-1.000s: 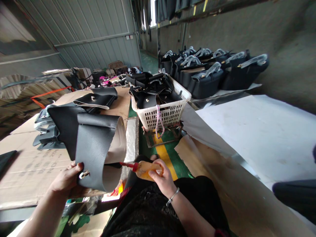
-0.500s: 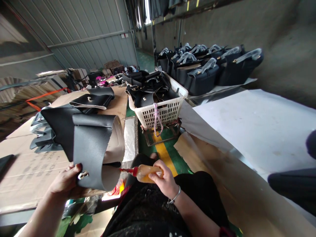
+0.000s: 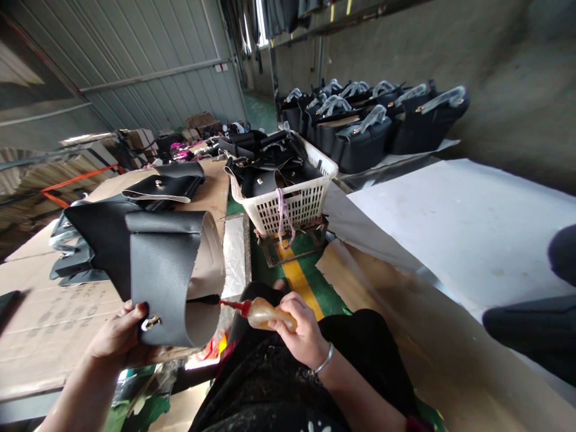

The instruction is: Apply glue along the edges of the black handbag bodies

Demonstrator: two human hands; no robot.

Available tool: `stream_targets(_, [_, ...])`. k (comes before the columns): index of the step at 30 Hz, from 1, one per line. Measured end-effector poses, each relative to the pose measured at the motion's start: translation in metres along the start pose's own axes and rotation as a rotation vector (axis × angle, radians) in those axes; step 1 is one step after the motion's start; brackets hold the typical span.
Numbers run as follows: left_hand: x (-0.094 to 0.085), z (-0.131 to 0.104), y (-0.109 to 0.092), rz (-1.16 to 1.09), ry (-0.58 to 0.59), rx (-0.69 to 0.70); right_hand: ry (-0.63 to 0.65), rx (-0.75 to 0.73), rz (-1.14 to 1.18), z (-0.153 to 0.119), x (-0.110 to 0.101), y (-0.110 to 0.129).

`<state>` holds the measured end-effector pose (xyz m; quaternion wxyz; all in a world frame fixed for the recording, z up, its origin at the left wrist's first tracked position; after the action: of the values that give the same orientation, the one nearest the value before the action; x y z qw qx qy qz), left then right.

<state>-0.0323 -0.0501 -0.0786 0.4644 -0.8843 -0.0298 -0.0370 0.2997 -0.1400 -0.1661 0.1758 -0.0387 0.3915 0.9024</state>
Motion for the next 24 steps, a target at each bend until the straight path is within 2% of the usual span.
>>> stream_targets(7, [0.002, -0.001, 0.004, -0.003, -0.006, -0.014, 0.024, 0.007, 0.041, -0.002, 0.006, -0.002])
stream_targets(12, [0.004, 0.000, 0.000, -0.007, -0.007, -0.018, -0.075, 0.123, 0.031, -0.002, 0.004, -0.010])
stream_targets(17, [0.004, -0.002, -0.001, -0.040, -0.042, 0.010, -0.132, 0.300, 0.167, -0.001, 0.010, -0.020])
stream_targets(21, [0.010, -0.011, 0.004, -0.073, -0.061, 0.044, -0.073, 0.375, 0.230, -0.007, 0.018, -0.026])
stream_targets(24, [0.014, -0.021, 0.008, -0.093, -0.087, 0.045, -0.005, 0.446, 0.300, -0.016, 0.015, -0.026])
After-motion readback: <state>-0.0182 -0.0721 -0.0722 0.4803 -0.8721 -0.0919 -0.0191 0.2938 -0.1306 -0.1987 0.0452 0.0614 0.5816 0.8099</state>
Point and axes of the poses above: each hand's wrist, its own z-axis towards the middle knuckle, its own x-axis out of the palm, y = z × x, the point moved 2 cm from there along z, towards the middle knuckle, and after that the axes turned 12 degrees about -x, right-handed, at the moved point
